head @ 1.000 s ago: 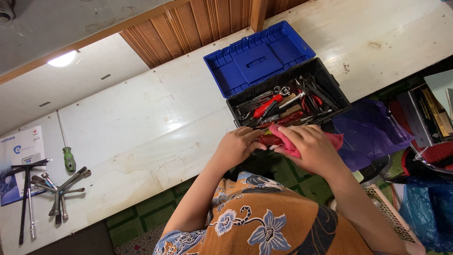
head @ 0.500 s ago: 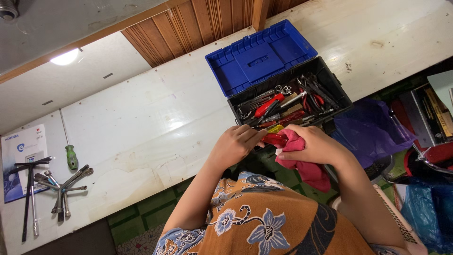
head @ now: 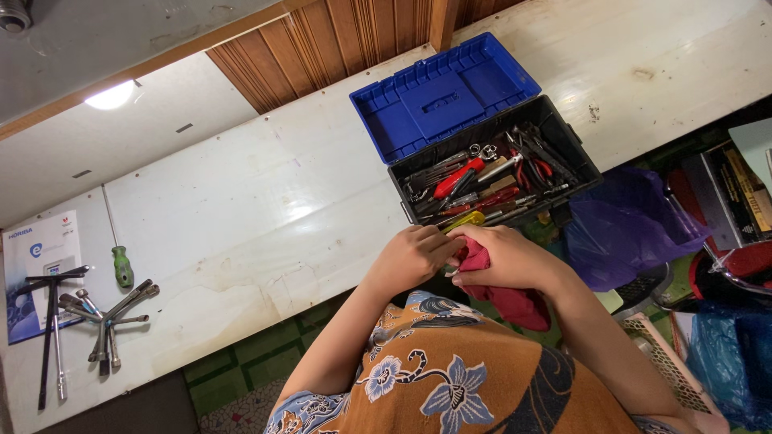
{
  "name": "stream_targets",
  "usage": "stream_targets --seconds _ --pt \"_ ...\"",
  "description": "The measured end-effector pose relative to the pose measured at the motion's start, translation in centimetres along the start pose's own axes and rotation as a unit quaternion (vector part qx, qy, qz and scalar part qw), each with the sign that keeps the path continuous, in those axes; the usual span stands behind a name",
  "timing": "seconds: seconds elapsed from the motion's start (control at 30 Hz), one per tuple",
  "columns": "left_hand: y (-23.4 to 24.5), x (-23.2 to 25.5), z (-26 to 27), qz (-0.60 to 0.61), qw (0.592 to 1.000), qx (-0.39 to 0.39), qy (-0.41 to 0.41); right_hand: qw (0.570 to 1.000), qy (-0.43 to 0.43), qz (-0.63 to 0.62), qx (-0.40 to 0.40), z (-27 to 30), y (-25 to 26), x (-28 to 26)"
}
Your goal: The person takes screwdrivers, wrenches and socket tools out of an open toolbox and wipes each one with a pink cloth, laying the wiped tools on the white workbench next to the box.
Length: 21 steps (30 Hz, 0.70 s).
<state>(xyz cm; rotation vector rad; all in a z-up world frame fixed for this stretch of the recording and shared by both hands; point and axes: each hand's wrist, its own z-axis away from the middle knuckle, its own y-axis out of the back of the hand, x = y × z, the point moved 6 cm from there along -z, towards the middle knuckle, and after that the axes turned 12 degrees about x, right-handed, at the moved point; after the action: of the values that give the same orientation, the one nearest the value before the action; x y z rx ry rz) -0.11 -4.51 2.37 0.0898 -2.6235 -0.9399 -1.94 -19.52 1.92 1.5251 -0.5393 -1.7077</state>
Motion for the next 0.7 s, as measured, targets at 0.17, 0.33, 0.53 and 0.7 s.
stream_targets --seconds 0.17,0.33,0.53,0.7 --pt "1.4 -0.9 0.4 -0.024 1.000 0.011 0.013 1.000 -0.021 0.008 0.005 0.5 1.4 0.6" --pt "1.2 -1.3 0.4 -0.011 0.999 0.006 0.045 0.997 0.014 0.021 0.077 0.8 1.7 -0.3" --pt "0.0 -0.5 0.2 -0.020 0.999 0.022 0.031 0.980 0.113 0.106 0.129 0.3 -0.2 -2.1" --pt "0.9 -1.3 0.8 -0.020 0.997 0.024 0.067 0.969 0.148 0.105 0.169 0.8 0.4 -1.1"
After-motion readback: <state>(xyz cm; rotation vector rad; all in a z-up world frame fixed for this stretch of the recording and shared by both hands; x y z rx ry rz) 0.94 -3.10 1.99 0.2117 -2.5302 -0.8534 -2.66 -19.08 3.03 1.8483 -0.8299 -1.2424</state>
